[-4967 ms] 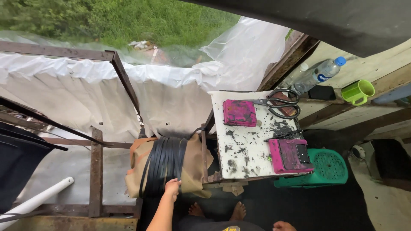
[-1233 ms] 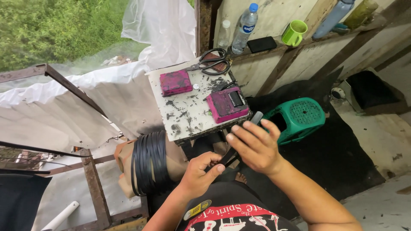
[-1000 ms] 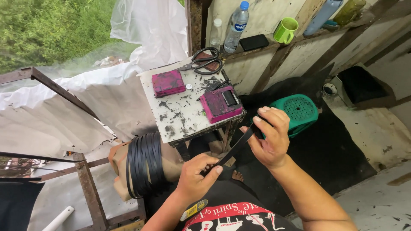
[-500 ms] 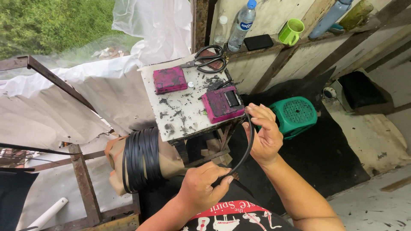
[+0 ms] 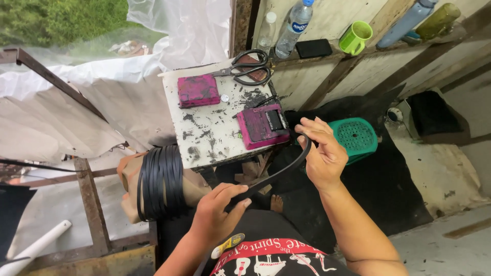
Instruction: Applying edge finish to a leather strap using a manual applicator and hanging it on a drying rack with clothespins.
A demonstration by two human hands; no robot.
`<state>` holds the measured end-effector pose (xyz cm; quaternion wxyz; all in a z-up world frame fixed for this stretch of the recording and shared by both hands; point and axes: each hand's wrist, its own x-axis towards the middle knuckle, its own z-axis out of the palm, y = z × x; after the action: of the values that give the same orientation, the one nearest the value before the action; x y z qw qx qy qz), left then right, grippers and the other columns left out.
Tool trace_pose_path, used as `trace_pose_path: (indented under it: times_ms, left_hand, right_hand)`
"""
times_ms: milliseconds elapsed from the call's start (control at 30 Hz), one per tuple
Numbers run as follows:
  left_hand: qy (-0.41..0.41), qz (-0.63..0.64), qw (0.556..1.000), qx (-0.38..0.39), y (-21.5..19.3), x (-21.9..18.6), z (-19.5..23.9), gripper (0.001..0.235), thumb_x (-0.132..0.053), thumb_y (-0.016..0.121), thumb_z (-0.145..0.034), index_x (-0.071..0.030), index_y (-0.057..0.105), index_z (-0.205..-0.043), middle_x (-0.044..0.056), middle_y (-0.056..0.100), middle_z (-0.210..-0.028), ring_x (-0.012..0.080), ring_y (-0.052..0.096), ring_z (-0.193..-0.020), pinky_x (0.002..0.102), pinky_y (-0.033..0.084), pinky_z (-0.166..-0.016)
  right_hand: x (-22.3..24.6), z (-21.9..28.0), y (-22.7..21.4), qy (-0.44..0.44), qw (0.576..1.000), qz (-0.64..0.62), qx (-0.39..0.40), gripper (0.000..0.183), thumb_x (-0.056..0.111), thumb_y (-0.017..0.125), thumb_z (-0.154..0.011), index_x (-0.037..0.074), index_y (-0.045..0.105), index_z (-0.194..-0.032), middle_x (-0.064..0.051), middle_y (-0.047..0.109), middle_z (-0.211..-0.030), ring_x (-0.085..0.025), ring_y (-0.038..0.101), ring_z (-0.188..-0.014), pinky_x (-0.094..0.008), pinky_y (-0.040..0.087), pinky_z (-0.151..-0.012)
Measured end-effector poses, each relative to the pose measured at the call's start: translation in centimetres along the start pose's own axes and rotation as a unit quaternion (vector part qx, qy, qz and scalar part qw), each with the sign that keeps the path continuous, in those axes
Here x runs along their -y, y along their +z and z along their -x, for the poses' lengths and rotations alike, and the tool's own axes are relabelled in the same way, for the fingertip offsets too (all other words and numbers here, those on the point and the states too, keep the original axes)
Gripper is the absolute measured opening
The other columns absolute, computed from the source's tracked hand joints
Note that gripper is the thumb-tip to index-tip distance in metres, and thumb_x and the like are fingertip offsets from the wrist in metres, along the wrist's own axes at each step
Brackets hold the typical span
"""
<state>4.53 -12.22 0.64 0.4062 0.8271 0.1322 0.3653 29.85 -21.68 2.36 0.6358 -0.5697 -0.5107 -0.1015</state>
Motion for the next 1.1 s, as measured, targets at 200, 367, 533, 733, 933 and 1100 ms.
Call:
trace_pose_path:
  times_ms: [200, 367, 533, 733, 933, 1100]
  left_hand:
    - [0.080, -0.022, 0.994, -0.071, -1.0, -2.4, -3.9, 0.025, -0.009, 0.063, -0.100, 0.000, 0.064, -0.124, 0.015, 0.068, -0.101, 0.0237, 0.068, -0.082, 0.034, 0.060, -0.076]
    - [0.068, -0.135, 0.975, -0.163, 0.1, -4.1, -7.2, 0.019, -0.016, 0.074, -0.090, -0.011, 0.079, -0.108, 0.004, 0.073, -0.087, 0.0209, 0.070, -0.063, 0.034, 0.061, -0.059]
    - [0.081, -0.171, 0.966, -0.175, 0.9, -6.5, -9.4, 0.019, -0.014, 0.071, -0.093, -0.012, 0.079, -0.110, 0.005, 0.074, -0.089, 0.0232, 0.069, -0.060, 0.037, 0.061, -0.057]
    - [0.078, -0.232, 0.957, -0.157, 1.9, -7.6, -10.6, 0.020, -0.010, 0.071, -0.092, -0.012, 0.079, -0.110, 0.004, 0.072, -0.095, 0.0186, 0.062, -0.053, 0.035, 0.056, -0.050]
    - [0.079, -0.254, 0.953, -0.148, 2.4, -8.4, -11.3, 0.019, -0.006, 0.070, -0.092, -0.008, 0.080, -0.108, 0.009, 0.072, -0.092, 0.0213, 0.062, -0.049, 0.036, 0.054, -0.046]
    - [0.076, -0.246, 0.955, -0.148, 2.7, -8.3, -11.6, 0.020, -0.009, 0.071, -0.093, -0.013, 0.079, -0.111, 0.006, 0.073, -0.093, 0.0196, 0.062, -0.048, 0.032, 0.053, -0.047]
  right_hand:
    - [-2.1, -3.6, -1.6, 0.043, 0.989, 0.042, 0.135, 0.012, 0.003, 0.075, -0.096, 0.003, 0.075, -0.108, -0.009, 0.076, -0.094, -0.022, 0.066, -0.087, -0.033, 0.051, -0.083]
    - [-5.8, -5.1, -1.1, 0.007, 0.982, -0.020, 0.187, 0.016, -0.002, 0.074, -0.093, -0.001, 0.079, -0.108, -0.013, 0.077, -0.094, -0.029, 0.069, -0.082, -0.039, 0.055, -0.080]
    - [-7.5, -6.3, -0.4, -0.030, 0.972, -0.053, 0.226, 0.015, 0.000, 0.074, -0.095, 0.001, 0.079, -0.109, -0.013, 0.075, -0.094, -0.029, 0.066, -0.080, -0.039, 0.054, -0.078]
    - [-9.4, -6.2, 0.7, -0.051, 0.969, -0.076, 0.231, 0.013, 0.003, 0.072, -0.097, 0.000, 0.078, -0.108, -0.014, 0.076, -0.094, -0.033, 0.068, -0.082, -0.039, 0.054, -0.080]
    - [-10.9, -5.7, 1.7, -0.045, 0.968, -0.101, 0.227, 0.011, 0.003, 0.075, -0.094, 0.001, 0.079, -0.105, -0.014, 0.077, -0.091, -0.034, 0.067, -0.082, -0.039, 0.051, -0.079]
    - [-12.1, -5.1, 2.2, -0.049, 0.971, -0.091, 0.215, 0.012, 0.007, 0.078, -0.094, 0.007, 0.080, -0.106, -0.008, 0.078, -0.088, -0.027, 0.066, -0.083, -0.034, 0.047, -0.082]
